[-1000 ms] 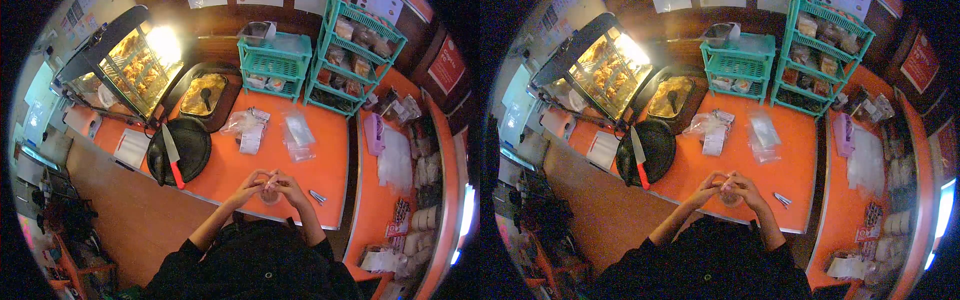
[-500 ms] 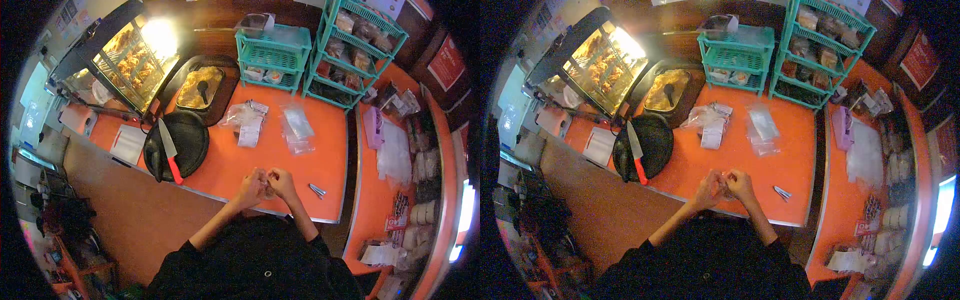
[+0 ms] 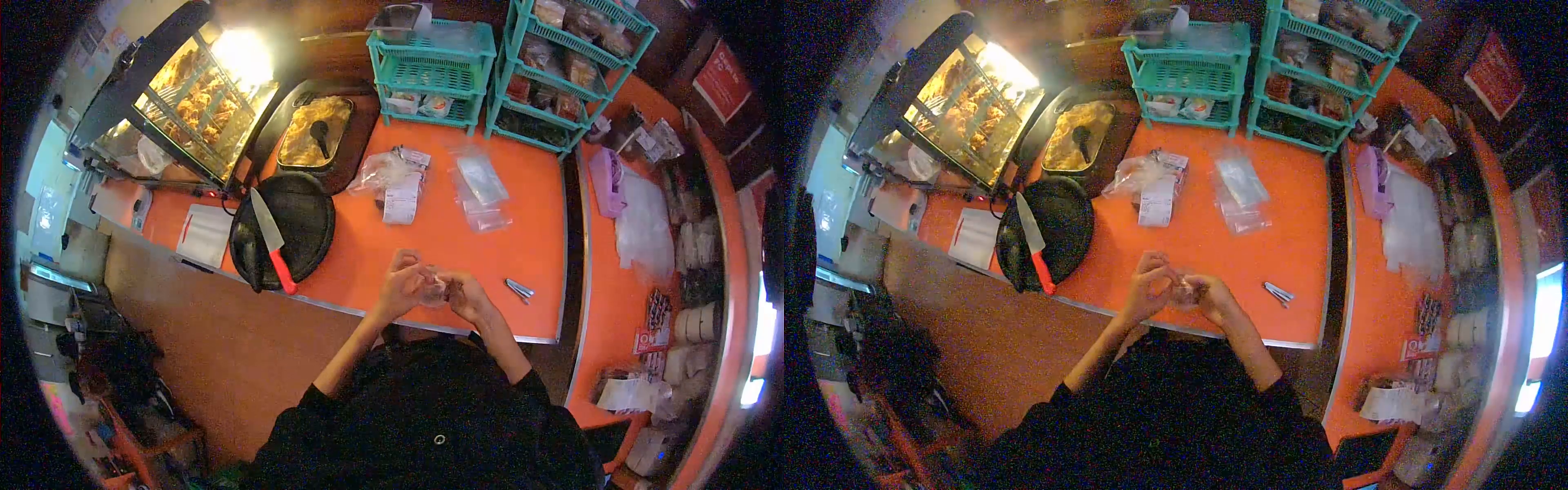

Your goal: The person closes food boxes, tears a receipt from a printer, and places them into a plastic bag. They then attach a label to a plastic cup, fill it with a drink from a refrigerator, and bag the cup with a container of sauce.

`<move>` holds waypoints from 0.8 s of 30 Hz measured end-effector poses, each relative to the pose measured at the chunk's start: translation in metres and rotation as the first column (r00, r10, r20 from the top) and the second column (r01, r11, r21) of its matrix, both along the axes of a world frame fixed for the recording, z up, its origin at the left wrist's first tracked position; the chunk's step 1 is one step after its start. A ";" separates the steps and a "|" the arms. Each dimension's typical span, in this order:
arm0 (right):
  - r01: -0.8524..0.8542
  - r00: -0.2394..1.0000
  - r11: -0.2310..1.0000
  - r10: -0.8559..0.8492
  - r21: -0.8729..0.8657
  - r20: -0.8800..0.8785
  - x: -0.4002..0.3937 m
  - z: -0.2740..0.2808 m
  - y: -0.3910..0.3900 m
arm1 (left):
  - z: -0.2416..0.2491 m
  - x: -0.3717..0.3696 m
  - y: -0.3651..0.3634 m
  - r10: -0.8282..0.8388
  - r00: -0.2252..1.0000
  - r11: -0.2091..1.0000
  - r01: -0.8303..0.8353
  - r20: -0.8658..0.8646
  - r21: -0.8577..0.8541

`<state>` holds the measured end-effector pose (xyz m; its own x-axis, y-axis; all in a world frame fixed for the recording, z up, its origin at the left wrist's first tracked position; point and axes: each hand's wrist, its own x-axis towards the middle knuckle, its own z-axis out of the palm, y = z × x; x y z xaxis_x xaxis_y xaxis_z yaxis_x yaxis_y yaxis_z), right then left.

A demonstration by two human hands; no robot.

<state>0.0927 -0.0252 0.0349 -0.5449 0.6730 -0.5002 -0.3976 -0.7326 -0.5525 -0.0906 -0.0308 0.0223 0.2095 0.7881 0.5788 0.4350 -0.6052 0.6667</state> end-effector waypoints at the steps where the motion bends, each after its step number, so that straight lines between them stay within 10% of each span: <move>1: -0.010 0.990 0.998 0.002 -0.056 -0.142 0.000 -0.005 0.003 | -0.001 -0.001 -0.003 0.000 1.000 1.000 0.000 -0.001 0.005; 6: 0.014 0.983 0.987 -0.043 0.159 0.180 -0.007 -0.003 -0.002 | 0.047 0.006 -0.031 0.119 0.969 0.906 -0.018 0.214 -0.423; 13: -0.236 0.870 0.808 -0.071 0.540 0.487 -0.011 -0.008 0.005 | 0.012 -0.002 -0.018 0.260 0.959 0.905 -0.201 0.115 -0.374; 16: -0.266 0.774 0.669 -0.281 0.694 0.567 0.028 -0.036 0.025 | -0.019 -0.023 -0.021 0.364 0.846 0.818 -0.091 0.390 -0.567; 19: -0.254 0.688 0.725 -0.330 0.640 0.647 0.059 -0.111 0.024 | -0.050 -0.028 -0.035 0.587 0.702 0.682 -0.163 0.403 -0.713; 24: -0.377 0.484 0.644 -0.475 0.665 0.735 0.043 -0.057 0.021 | -0.051 -0.026 -0.040 0.560 0.705 0.684 -0.099 0.434 -0.723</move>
